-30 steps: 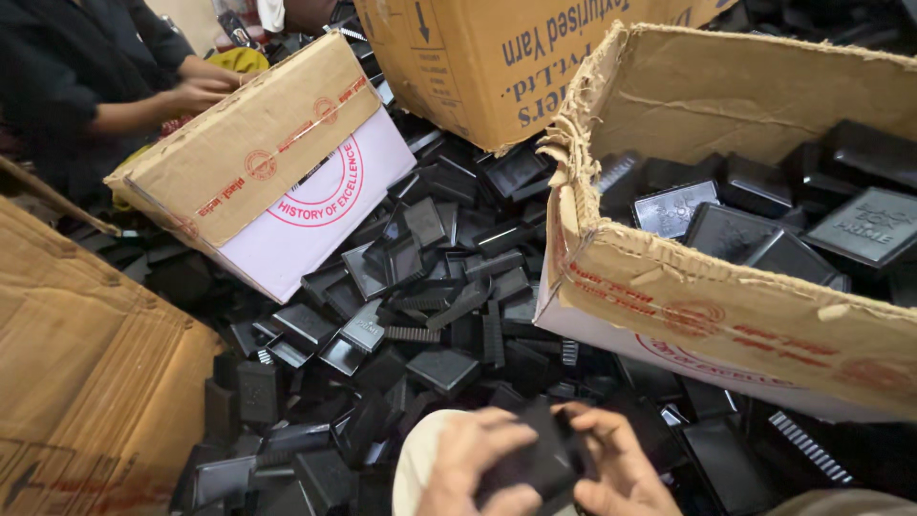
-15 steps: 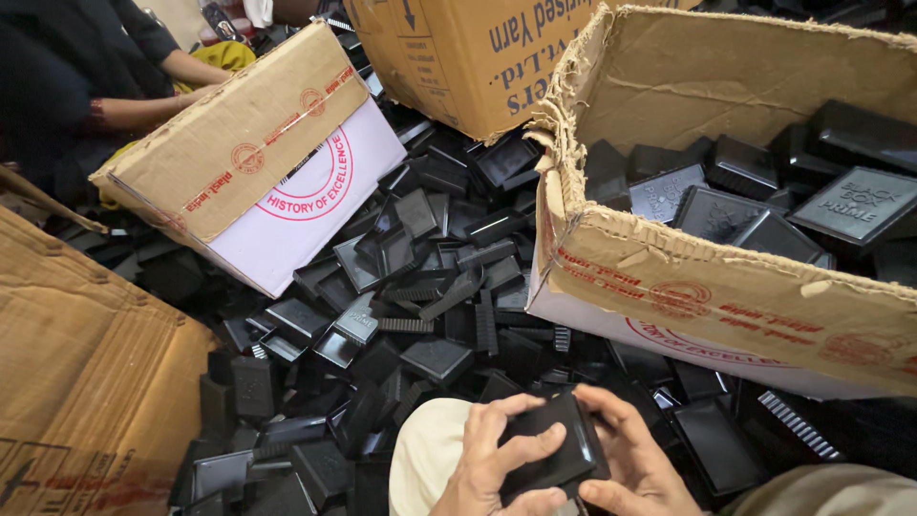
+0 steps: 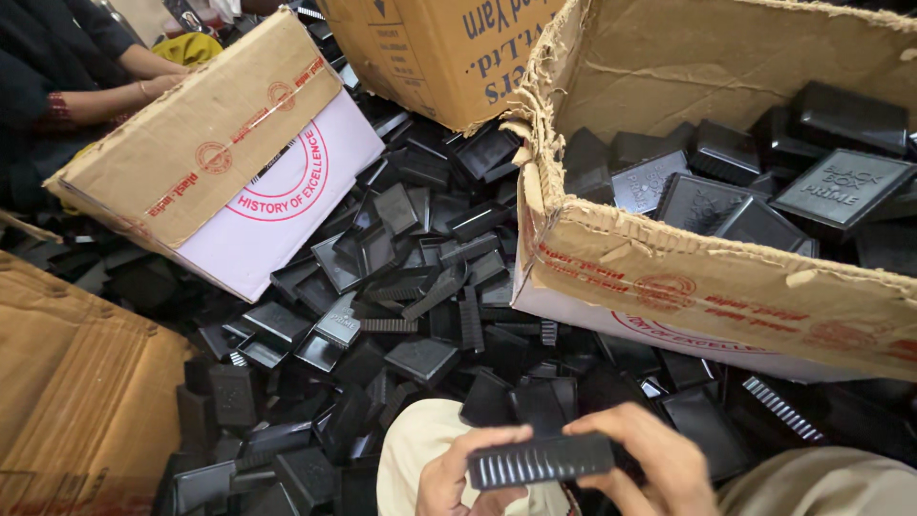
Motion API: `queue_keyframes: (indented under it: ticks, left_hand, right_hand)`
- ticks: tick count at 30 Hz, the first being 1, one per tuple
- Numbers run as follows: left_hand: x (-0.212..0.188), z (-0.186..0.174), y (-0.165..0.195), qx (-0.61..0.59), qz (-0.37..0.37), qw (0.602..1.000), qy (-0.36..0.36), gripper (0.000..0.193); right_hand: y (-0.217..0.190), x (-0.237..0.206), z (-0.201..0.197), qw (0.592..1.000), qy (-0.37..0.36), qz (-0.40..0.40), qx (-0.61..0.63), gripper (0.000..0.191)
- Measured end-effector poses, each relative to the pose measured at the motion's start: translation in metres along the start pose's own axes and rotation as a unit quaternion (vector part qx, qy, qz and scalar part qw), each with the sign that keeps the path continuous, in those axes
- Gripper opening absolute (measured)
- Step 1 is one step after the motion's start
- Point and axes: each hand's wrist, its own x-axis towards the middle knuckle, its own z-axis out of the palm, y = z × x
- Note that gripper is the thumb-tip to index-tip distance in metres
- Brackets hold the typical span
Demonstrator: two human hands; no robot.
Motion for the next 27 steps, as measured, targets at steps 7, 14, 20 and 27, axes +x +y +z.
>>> queue_keyframes:
  ticks: [7,14,20,27]
  left_hand:
    - [0.056,-0.052,0.007,0.178,-0.037,0.965,0.189,0.056]
    - [0.125,-0.074,-0.065,0.489,-0.001,0.869,0.078,0.080]
    - [0.118,-0.071,-0.104,0.544,-0.168,0.822,0.015,0.065]
    - [0.115,-0.077,-0.110,0.513,-0.076,0.851,0.077,0.041]
  right_hand:
    - [-0.010,0.100,-0.120,0.887,0.394,0.242,-0.019,0.021]
    - [0.036,0.054,0.012,0.963,0.020,-0.184,-0.194,0.029]
    - [0.115,0.037,0.102,0.966,-0.077,0.024,-0.244,0.069]
    - [0.106,0.023,0.130,0.967,-0.076,-0.058,-0.238,0.062]
